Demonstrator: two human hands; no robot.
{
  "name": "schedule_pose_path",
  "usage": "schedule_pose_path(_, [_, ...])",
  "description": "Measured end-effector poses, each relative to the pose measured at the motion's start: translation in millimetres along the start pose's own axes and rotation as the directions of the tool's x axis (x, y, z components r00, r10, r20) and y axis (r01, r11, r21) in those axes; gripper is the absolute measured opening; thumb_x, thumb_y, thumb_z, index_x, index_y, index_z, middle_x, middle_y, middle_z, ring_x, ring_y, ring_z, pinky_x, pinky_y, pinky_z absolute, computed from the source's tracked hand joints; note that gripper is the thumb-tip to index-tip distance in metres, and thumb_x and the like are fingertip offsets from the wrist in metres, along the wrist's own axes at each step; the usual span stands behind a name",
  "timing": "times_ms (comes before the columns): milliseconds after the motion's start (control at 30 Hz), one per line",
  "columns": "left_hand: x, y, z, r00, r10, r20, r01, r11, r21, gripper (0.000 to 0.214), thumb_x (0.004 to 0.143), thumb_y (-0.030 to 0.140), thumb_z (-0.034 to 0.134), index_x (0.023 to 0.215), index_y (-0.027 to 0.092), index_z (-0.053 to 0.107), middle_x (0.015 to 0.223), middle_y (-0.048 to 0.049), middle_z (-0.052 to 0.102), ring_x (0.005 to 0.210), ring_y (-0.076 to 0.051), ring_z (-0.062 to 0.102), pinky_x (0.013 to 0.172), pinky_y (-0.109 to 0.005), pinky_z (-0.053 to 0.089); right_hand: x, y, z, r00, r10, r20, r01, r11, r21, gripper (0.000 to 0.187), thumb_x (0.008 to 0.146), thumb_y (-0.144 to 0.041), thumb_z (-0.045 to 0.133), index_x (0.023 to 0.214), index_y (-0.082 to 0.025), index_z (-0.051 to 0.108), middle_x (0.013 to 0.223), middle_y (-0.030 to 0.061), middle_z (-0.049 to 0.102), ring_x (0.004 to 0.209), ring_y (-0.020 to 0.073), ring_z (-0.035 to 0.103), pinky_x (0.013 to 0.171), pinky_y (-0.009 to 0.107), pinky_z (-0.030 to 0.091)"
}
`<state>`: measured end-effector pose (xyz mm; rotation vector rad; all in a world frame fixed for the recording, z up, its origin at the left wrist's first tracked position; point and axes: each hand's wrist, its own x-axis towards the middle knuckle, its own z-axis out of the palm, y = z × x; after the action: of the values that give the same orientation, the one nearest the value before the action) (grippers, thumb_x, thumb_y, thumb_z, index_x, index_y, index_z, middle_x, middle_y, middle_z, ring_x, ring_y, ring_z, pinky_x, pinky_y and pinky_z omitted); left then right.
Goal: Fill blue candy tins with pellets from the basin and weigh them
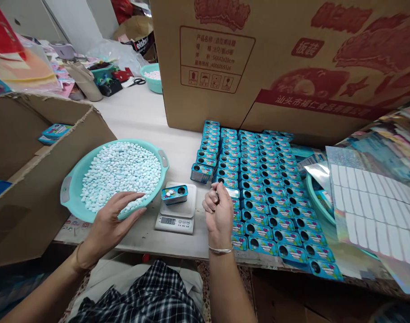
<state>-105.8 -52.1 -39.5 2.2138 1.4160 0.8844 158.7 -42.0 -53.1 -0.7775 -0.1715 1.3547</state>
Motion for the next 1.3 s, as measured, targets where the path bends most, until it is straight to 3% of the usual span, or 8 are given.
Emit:
schedule_pose_path(167, [38.4, 15.9, 11.7, 0.982, 0.118, 0.146, -0.128, 0.990, 0.060, 0.031, 0.096, 0.025, 0.044, 0.123, 0.025, 0.058, 0.105, -0.0075, 0.061, 0.099, -0.022, 0.057, 0.086, -0.037, 0.049, 3.4, 14.0, 5.0, 0.999, 0.037, 0.011, -0.037, 0.999, 0.008, 0.018, 0.082, -0.032, 0.065, 0.080, -0.016, 0.058, 0.052, -0.0110, 0.031, 0.037, 0.0012, 0.023, 0.034, 0.014, 0.020])
schedule_pose_path(367, [74.4, 29.4, 28.9, 0.849, 0.172, 0.500, -0.343, 0.898, 0.274, 0.029, 0.090, 0.010, 0.042, 0.104, 0.021, 0.065, 0.089, -0.0070, 0.058, 0.083, -0.022, 0.056, 0.068, -0.031, 0.047, 5.1, 23.5, 1.3, 0.996, 0.085, 0.015, -0.086, 0.994, 0.071, 0.022, 0.080, -0.036, 0.068, 0.079, -0.018, 0.055, 0.053, -0.0117, 0.031, 0.037, 0.0013, 0.025, 0.034, 0.014, 0.022])
schedule_pose_path(567, [75.2, 32.9, 36.7, 0.825, 0.152, 0.544, -0.407, 0.828, 0.385, 0.023, 0.089, 0.006, 0.043, 0.093, 0.017, 0.063, 0.087, -0.0078, 0.058, 0.081, -0.022, 0.055, 0.065, -0.031, 0.045, 0.3, 25.0, -3.5, 0.993, 0.112, -0.023, -0.108, 0.986, 0.128, 0.019, 0.083, -0.033, 0.064, 0.078, -0.018, 0.055, 0.053, -0.0111, 0.032, 0.037, 0.0018, 0.026, 0.034, 0.013, 0.024])
schedule_pose_path(767, [74.4, 26.0, 34.3, 0.877, 0.135, 0.462, -0.330, 0.867, 0.374, 0.023, 0.092, 0.012, 0.040, 0.095, 0.017, 0.063, 0.087, -0.0077, 0.061, 0.083, -0.022, 0.058, 0.070, -0.032, 0.047, -12.5, 30.7, -4.9, 0.979, 0.179, -0.096, -0.146, 0.950, 0.276, 0.013, 0.084, -0.025, 0.061, 0.076, -0.020, 0.052, 0.056, -0.0089, 0.041, 0.044, 0.0040, 0.040, 0.043, 0.015, 0.039])
schedule_pose_path(900, [75.8, 51.1, 30.8, 0.925, 0.182, 0.335, -0.261, 0.943, 0.208, 0.021, 0.094, 0.020, 0.044, 0.101, 0.018, 0.063, 0.092, -0.0066, 0.064, 0.089, -0.020, 0.060, 0.079, -0.032, 0.049, -23.5, 31.9, 0.2, 0.962, 0.221, -0.160, -0.161, 0.934, 0.320, 0.011, 0.088, -0.024, 0.055, 0.077, -0.020, 0.054, 0.066, -0.0034, 0.057, 0.062, 0.0086, 0.058, 0.063, 0.024, 0.055])
schedule_pose_path(1067, [82.8, 94.9, 30.8, 0.818, 0.323, 0.475, -0.392, 0.919, 0.050, 0.019, 0.090, 0.021, 0.051, 0.101, 0.020, 0.067, 0.091, -0.0059, 0.065, 0.088, -0.021, 0.061, 0.075, -0.032, 0.050, -25.6, 23.4, 8.0, 0.938, 0.332, -0.096, -0.283, 0.897, 0.340, 0.020, 0.093, -0.020, 0.042, 0.081, -0.018, 0.057, 0.073, 0.0003, 0.063, 0.072, 0.0119, 0.063, 0.067, 0.027, 0.057])
schedule_pose_path(1200, [86.3, 82.8, -3.9, 0.952, 0.278, 0.132, -0.275, 0.961, -0.040, 0.018, 0.092, 0.023, 0.052, 0.105, 0.019, 0.064, 0.101, -0.0053, 0.065, 0.096, -0.018, 0.060, 0.087, -0.033, 0.048, -26.6, 11.6, -3.6, 0.943, 0.304, -0.136, -0.235, 0.896, 0.376, 0.027, 0.096, -0.020, 0.037, 0.075, -0.017, 0.055, 0.068, -0.0009, 0.057, 0.062, 0.0087, 0.057, 0.063, 0.024, 0.055])
schedule_pose_path(1300, [80.1, 55.2, -32.8, 0.987, 0.152, -0.041, -0.153, 0.988, -0.009, 0.022, 0.091, 0.032, 0.056, 0.109, 0.020, 0.061, 0.105, -0.0049, 0.064, 0.098, -0.019, 0.059, 0.089, -0.034, 0.047, -29.1, 9.0, -16.3, 0.952, 0.253, -0.173, -0.176, 0.914, 0.366, 0.024, 0.095, -0.019, 0.040, 0.077, -0.017, 0.056, 0.067, -0.0025, 0.053, 0.055, 0.0068, 0.051, 0.056, 0.021, 0.052])
